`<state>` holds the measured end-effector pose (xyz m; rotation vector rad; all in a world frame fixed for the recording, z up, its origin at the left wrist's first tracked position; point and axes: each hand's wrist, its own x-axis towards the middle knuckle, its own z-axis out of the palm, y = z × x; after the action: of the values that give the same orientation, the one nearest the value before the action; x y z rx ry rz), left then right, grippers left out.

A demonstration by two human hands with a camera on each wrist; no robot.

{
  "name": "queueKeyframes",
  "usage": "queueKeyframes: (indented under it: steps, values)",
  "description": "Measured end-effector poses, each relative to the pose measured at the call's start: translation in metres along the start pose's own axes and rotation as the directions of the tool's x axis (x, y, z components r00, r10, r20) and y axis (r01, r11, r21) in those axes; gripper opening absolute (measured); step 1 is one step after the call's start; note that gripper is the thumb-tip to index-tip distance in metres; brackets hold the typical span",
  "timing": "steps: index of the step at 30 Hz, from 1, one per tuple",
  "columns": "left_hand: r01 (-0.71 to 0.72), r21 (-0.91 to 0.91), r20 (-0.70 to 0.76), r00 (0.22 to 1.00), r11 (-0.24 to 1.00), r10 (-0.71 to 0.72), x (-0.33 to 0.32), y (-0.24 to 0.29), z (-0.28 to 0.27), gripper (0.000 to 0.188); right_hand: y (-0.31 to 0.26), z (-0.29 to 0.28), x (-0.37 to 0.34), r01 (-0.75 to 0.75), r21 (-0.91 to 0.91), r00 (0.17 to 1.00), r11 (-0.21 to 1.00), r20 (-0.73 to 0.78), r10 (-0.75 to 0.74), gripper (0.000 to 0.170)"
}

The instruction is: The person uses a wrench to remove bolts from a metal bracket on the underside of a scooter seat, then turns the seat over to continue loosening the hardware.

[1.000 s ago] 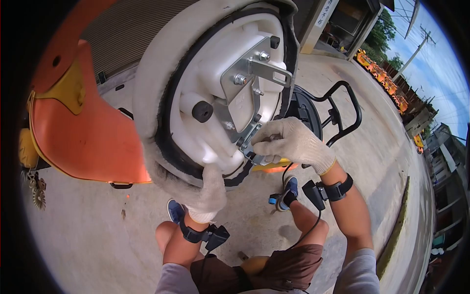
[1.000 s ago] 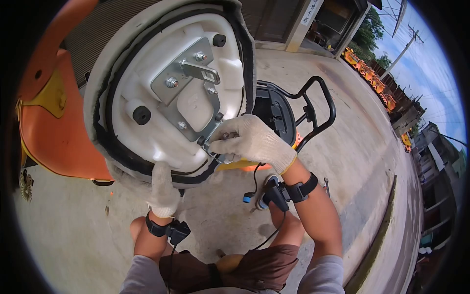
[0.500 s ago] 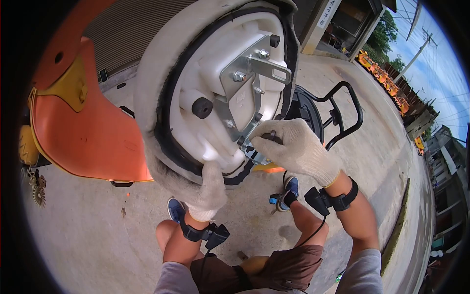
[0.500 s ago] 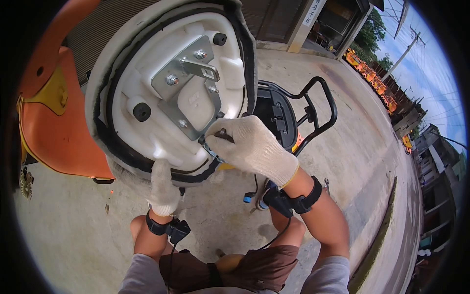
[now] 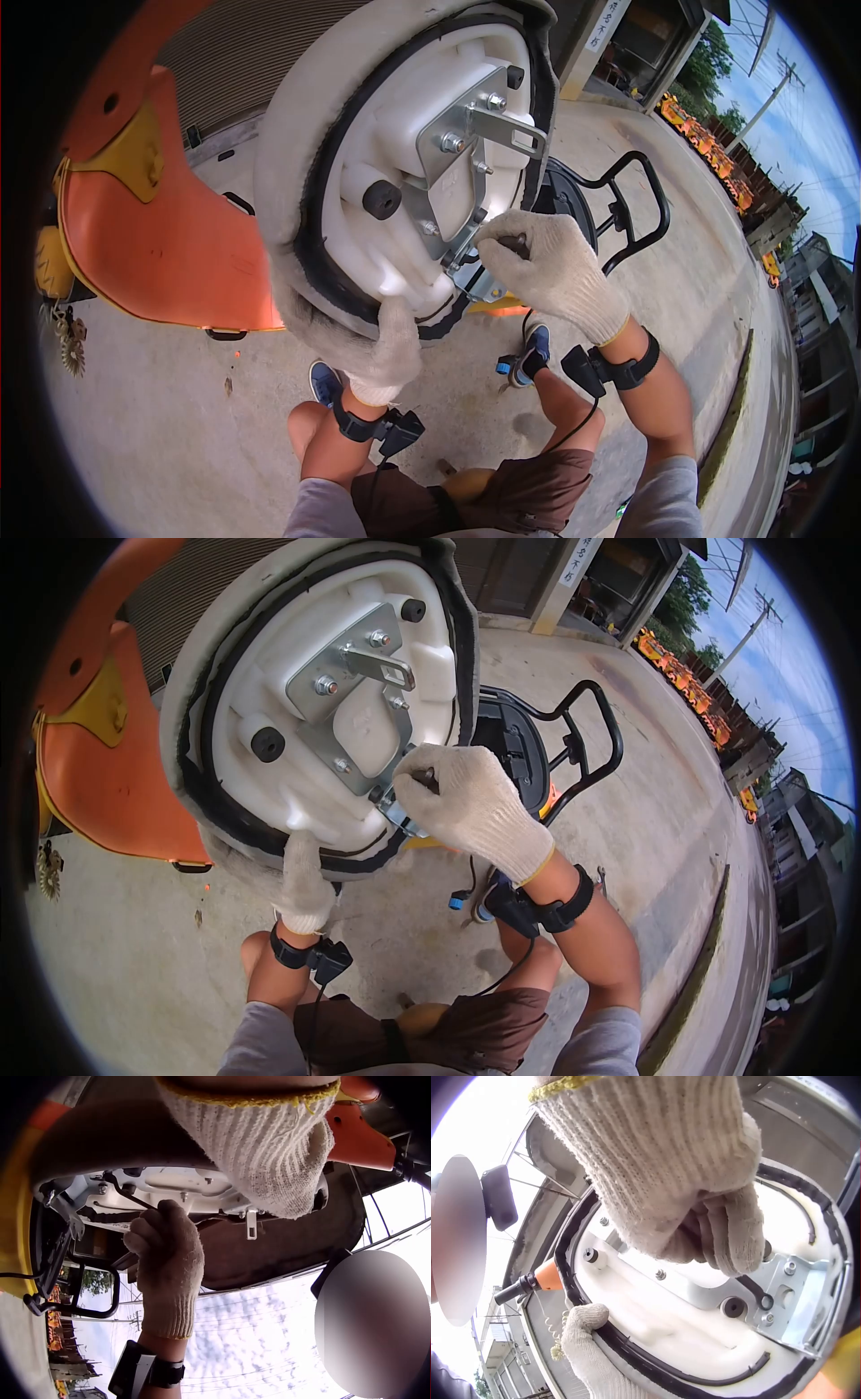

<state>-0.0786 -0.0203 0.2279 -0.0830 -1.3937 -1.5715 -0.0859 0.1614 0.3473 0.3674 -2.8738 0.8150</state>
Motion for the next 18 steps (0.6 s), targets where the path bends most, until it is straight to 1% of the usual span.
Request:
queueKeyframes:
  steps: [2,4,7,9,12,13,14,15,17,18]
  values:
    - [-0.111,0.001,0.08,0.991,0.994,0.111,0.006,-0.001,0.0,0.098,0.002,0.002,0.0,0.023,-0.008,1.0,1.0,-0.004,-0.023,0.026]
    - [-0.116,0.005,0.082,0.99,0.993,0.115,0.007,-0.001,-0.001,0.098,0.002,0.001,-0.001,0.042,-0.016,0.999,0.999,-0.012,-0.042,0.026]
    - [-0.129,0.019,0.089,0.988,0.992,0.126,0.006,-0.003,-0.002,0.1,0.002,0.0,-0.003,0.011,-0.011,1.0,1.0,0.023,-0.01,0.026]
    - [-0.136,0.03,0.093,0.987,0.99,0.133,0.005,-0.005,-0.002,0.101,0.003,0.002,-0.005,-0.027,0.053,0.998,0.998,0.063,0.024,0.03]
    - [-0.145,0.04,0.097,0.985,0.989,0.14,-0.001,-0.009,-0.004,0.102,0.001,0.002,-0.005,-0.045,0.068,0.997,0.997,0.073,0.04,0.03]
    - [0.022,0.008,0.084,0.996,1.0,-0.023,-0.007,-0.008,-0.005,0.102,0.001,0.003,-0.004,-0.044,0.068,0.996,0.997,0.074,0.039,0.03]
    - [0.188,-0.025,0.078,0.979,0.982,-0.186,-0.01,-0.008,-0.007,0.102,0.002,0.005,-0.002,-0.006,0.065,0.999,0.998,0.054,0.002,0.03]
    - [0.191,-0.023,0.081,0.979,0.981,-0.188,-0.011,-0.01,-0.007,0.102,0.003,0.007,0.0,0.029,0.063,0.999,0.998,0.034,-0.031,0.031]
    - [0.071,-0.066,0.047,0.997,0.995,-0.068,-0.006,-0.008,-0.004,0.102,-0.001,0.009,0.007,0.027,0.042,0.999,0.999,0.017,-0.028,0.03]
    - [0.081,-0.061,0.067,0.995,0.995,-0.077,-0.006,-0.009,-0.004,0.102,-0.001,0.012,0.01,0.028,0.022,1.0,0.999,0.002,-0.028,0.029]
